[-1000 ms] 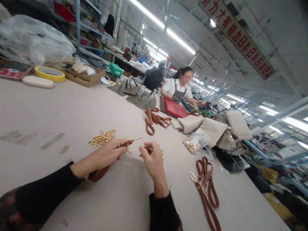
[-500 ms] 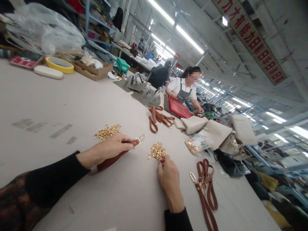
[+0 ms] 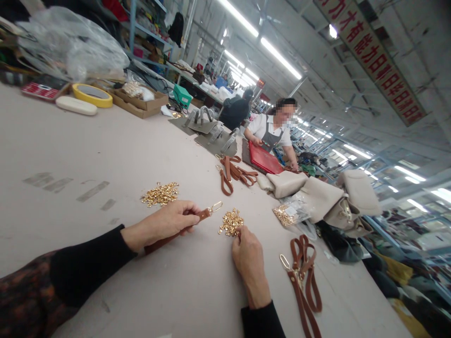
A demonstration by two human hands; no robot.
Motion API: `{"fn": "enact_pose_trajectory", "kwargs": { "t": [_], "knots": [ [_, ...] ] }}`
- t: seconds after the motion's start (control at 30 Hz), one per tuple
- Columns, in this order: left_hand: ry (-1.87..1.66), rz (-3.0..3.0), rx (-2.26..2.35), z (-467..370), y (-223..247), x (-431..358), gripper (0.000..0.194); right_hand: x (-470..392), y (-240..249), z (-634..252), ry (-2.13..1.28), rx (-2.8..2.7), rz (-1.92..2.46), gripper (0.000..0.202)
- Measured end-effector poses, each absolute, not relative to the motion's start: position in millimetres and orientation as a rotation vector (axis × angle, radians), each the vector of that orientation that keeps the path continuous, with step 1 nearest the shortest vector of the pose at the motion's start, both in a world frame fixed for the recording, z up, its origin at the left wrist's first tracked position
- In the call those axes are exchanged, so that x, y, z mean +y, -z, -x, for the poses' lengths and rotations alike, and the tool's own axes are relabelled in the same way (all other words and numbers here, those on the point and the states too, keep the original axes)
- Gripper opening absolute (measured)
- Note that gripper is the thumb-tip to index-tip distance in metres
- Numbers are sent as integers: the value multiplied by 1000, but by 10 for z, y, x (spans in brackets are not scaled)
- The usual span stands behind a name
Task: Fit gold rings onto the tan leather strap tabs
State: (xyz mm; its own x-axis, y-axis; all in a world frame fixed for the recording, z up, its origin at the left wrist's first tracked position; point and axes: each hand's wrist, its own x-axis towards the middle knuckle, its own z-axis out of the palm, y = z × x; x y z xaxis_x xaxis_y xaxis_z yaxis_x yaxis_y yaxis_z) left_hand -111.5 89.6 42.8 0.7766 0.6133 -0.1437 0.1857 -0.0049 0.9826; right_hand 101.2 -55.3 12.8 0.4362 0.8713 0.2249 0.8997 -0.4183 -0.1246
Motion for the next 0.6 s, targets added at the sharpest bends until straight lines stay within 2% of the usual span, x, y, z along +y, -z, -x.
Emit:
{"fn": "enact_pose_trajectory", "kwargs": {
  "t": [0.2,0.37,0.6],
  "knots": [
    [-400,-1684,654,1095,-421,858,35,-572,-183,-1019,-160,-1292,2034,12],
    [-506,-1728,631,1066,-446,813,39,-423,-324,-660,-554,-1112,1617,21],
    [-677,-1854,683,1079,-389,809,25,-243,-315,-326,-472,-1270,1518,18]
  ]
}}
